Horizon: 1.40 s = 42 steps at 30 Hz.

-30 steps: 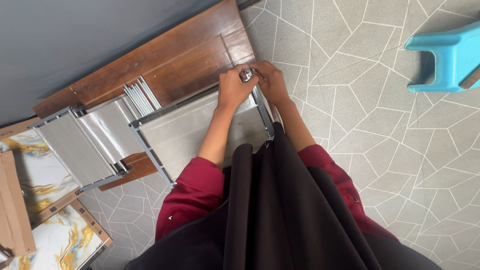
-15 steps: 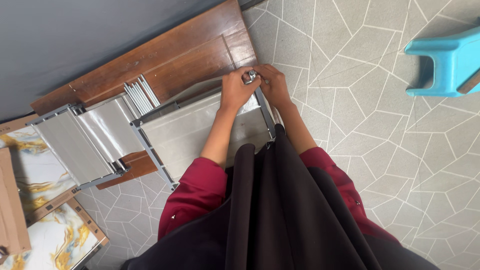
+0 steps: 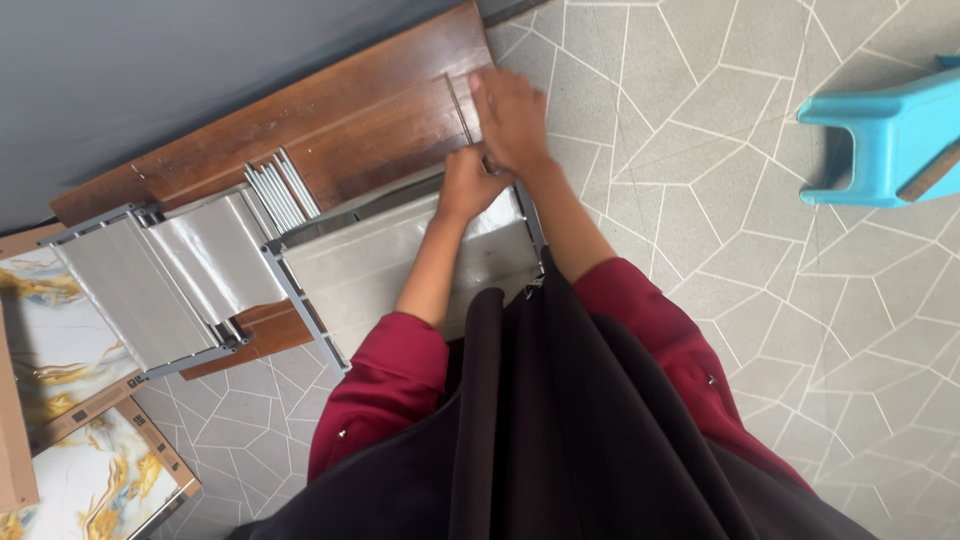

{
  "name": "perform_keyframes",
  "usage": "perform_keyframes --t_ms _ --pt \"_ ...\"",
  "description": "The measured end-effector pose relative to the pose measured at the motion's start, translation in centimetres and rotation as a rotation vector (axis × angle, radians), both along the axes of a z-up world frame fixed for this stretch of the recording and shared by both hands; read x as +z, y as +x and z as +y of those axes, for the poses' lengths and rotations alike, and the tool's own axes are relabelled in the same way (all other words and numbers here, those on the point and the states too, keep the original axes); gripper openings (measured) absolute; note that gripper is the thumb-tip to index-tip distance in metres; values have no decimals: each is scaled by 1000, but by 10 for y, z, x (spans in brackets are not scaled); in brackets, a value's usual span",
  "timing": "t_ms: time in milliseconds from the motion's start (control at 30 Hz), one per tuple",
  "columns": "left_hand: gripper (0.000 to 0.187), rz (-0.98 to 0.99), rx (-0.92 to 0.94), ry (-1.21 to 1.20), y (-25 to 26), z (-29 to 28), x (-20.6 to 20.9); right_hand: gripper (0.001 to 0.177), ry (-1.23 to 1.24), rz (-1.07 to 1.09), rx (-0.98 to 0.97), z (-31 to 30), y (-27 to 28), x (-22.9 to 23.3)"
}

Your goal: The person assembles a metal frame structure on a wooden table. They insert metal rods into the frame, attach a fabric sheet, and secure the components using an Allen key.

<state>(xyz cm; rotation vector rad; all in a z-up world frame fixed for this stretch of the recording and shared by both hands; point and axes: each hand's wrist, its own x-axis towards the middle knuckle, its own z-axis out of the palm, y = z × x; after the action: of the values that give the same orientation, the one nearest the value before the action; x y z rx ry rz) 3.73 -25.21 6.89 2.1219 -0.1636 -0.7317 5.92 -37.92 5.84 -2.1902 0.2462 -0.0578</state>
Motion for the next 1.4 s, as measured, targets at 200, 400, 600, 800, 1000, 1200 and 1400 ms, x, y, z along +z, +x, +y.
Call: perform_keyframes --t_ms 200,400,600,800,1000,1200,1400 --pt "37 -23 -12 -125 -3 3 -3 39 -209 43 27 10 0 -18" --pt "39 -69 -45 -57 10 -3 1 39 -266 -139 6 4 16 -27" --pt "46 -226 -76 194 0 -8 5 32 191 -237 -236 -24 -13 -33" --pt "58 -726 -4 148 -25 -15 14 29 333 -20 -321 -54 -100 -42" --pt "34 -582 -558 18 -90 -6 39 21 434 58 -331 -58 -211 -48" --pt "56 -687 -841 69 -144 2 13 42 413 66 -331 -28 -300 -47" --pt "32 -882 -851 88 -146 -7 -26 34 243 -34 -390 17 -305 -50"
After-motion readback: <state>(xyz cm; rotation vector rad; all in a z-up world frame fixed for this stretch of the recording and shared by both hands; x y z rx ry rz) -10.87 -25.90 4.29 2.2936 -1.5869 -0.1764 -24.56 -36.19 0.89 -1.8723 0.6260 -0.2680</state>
